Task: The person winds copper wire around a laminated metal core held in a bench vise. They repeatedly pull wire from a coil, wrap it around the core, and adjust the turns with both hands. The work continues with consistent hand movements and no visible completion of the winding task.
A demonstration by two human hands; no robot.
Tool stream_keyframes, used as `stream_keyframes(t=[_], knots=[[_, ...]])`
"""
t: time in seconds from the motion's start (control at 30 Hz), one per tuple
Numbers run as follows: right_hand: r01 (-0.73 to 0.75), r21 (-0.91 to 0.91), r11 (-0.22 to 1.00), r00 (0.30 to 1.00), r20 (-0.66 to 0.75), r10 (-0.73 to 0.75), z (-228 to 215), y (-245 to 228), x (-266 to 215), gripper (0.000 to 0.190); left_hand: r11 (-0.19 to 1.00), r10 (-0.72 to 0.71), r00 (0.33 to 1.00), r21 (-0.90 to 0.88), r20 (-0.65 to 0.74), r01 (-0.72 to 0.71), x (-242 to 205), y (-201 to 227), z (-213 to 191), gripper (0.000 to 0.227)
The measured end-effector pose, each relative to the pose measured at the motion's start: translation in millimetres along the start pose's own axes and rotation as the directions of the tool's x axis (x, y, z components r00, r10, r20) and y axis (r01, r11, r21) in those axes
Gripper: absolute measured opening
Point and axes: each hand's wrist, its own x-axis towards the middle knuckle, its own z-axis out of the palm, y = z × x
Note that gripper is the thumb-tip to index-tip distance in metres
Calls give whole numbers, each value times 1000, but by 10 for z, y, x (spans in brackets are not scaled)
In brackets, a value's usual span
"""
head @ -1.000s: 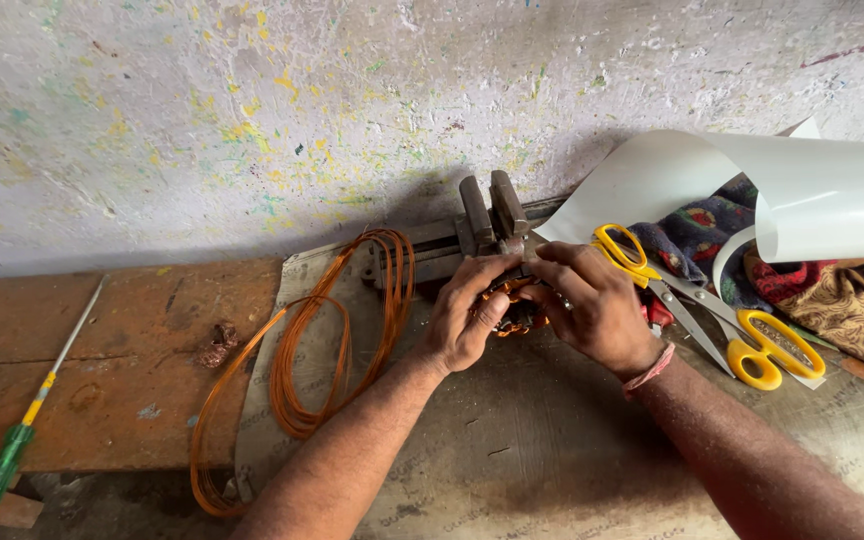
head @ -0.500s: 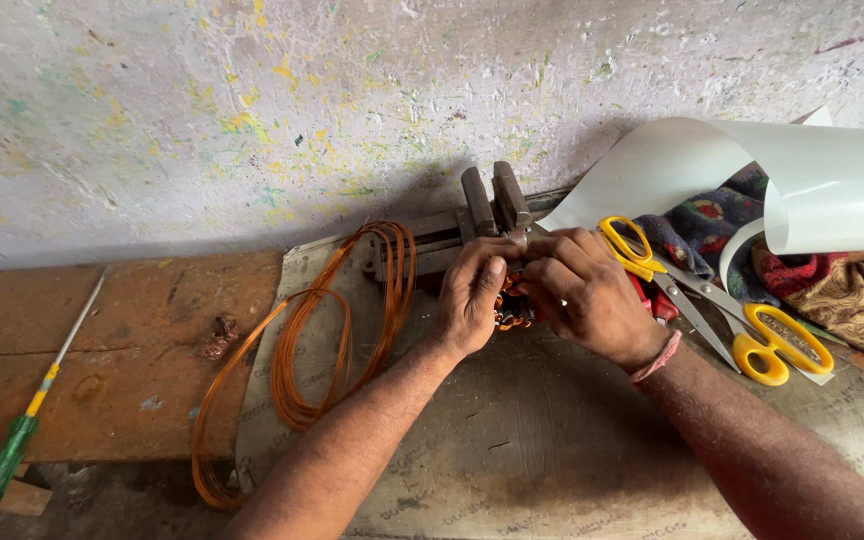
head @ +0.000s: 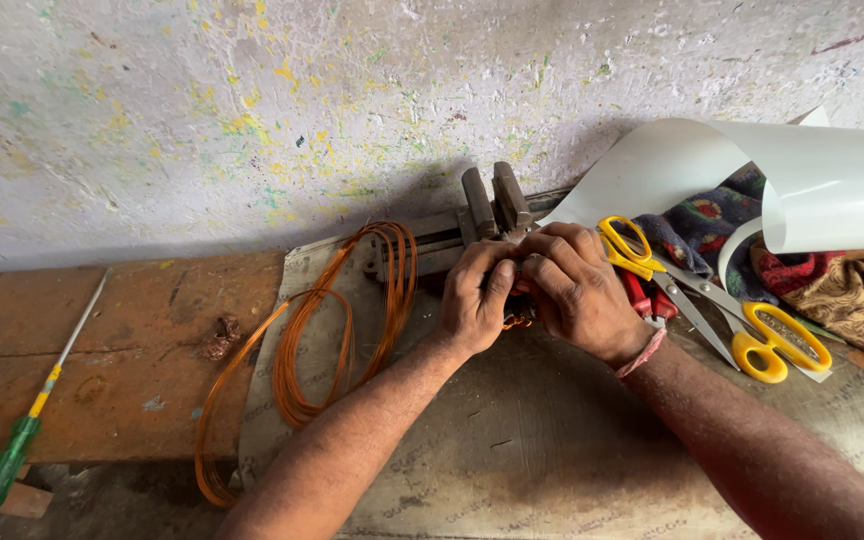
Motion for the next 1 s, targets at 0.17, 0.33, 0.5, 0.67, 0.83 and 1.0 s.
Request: stream_keyframes(t=[0.17, 0.33, 0.5, 0.67, 0.83, 1.0], knots=[[-132, 149, 980, 990, -22, 137, -40, -1, -66, 25, 995, 67, 998, 79, 2, -67, -48, -44, -6, 46], [-469, 743, 478, 803, 132, 581, 69, 544, -99, 33, 979, 193, 977, 91, -95, -184, -64, -173, -77, 62], [-566, 825, 4, 645, 440, 625, 419, 845, -135, 71, 999, -52, 986, 2, -161, 53, -73, -197, -242, 83], [-606, 792, -72, 636, 537, 554, 504, 588, -291, 104, 981, -194, 978, 0, -81, 195, -36, -80, -333, 90], [-564, 807, -173, 620, 553, 557, 486, 540, -261, 111, 964, -265, 961, 26, 73, 264, 154, -52, -241, 90], [-558, 817, -143, 661, 542, 519, 447, 531, -259, 113, 972, -232, 966, 64, 111, 226, 171, -134, -154, 87]])
